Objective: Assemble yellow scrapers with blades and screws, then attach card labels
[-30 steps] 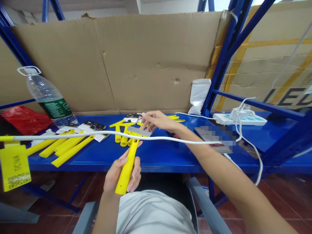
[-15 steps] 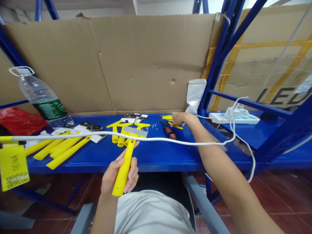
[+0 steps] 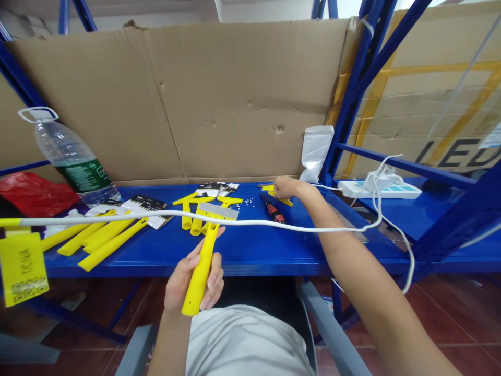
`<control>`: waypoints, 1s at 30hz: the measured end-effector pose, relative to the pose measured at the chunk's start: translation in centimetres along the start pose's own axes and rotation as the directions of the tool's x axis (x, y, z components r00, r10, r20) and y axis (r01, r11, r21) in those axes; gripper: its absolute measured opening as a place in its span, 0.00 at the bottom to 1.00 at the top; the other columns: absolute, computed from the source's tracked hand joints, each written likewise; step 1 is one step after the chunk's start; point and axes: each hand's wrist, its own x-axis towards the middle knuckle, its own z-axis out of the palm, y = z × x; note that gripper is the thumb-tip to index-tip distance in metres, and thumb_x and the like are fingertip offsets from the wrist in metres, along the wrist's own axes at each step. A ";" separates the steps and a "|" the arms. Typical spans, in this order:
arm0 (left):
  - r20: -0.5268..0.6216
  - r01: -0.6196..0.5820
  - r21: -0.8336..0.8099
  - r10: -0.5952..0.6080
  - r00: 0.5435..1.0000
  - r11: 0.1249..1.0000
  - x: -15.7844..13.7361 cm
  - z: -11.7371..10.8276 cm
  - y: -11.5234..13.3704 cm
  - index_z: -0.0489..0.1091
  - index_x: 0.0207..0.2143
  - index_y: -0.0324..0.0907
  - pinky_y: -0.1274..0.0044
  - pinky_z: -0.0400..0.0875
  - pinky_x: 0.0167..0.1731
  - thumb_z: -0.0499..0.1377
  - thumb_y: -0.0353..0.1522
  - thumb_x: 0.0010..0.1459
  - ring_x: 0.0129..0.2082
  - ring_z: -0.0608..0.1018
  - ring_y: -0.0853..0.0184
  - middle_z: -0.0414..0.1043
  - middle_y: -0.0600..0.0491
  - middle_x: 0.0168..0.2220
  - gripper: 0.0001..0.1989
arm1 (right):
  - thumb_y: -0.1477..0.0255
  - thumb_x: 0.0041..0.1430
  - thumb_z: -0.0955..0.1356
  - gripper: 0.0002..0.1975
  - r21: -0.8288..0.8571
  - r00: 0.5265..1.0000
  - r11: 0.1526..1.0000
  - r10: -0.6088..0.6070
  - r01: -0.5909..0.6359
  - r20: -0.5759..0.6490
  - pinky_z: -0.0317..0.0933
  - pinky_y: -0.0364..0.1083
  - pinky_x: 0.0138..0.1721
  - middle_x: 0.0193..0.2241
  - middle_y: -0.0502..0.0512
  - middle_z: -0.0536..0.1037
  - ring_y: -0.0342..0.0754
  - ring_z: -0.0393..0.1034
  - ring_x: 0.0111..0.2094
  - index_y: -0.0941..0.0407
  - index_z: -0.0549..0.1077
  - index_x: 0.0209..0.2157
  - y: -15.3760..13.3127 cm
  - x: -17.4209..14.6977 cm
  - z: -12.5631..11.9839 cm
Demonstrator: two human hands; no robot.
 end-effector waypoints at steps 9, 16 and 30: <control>-0.005 0.009 -0.008 -0.009 1.000 1.000 -0.1 0.1 0.2 0.46 0.85 0.44 0.78 0.79 0.25 0.50 0.36 0.81 0.22 0.81 0.68 0.81 0.51 0.35 0.35 | 0.64 0.79 0.65 0.11 0.341 0.910 0.912 -0.075 0.228 -0.407 0.75 0.48 0.43 0.48 0.63 0.86 0.53 0.85 0.42 0.53 0.67 0.56 -2.2 -0.9 -1.1; -0.039 0.025 0.051 -0.023 0.999 0.998 -0.1 0.1 0.2 0.47 0.84 0.43 0.78 0.76 0.23 0.53 0.39 0.80 0.20 0.78 0.68 0.78 0.53 0.33 0.37 | 0.43 0.68 0.71 0.26 0.644 0.818 0.607 -0.019 0.466 -0.575 0.76 0.51 0.39 0.47 0.61 0.82 0.57 0.82 0.47 0.49 0.64 0.50 -3.2 -0.6 -1.0; 0.038 -0.042 -0.040 0.044 0.998 0.998 0.1 -0.2 -0.4 0.50 0.83 0.44 0.79 0.77 0.23 0.48 0.35 0.81 0.21 0.80 0.68 0.80 0.51 0.35 0.33 | 0.48 0.69 0.73 0.25 0.699 0.837 0.476 -0.179 0.534 -0.517 0.71 0.50 0.39 0.35 0.51 0.83 0.51 0.80 0.36 0.47 0.56 0.43 -5.2 -2.1 -0.9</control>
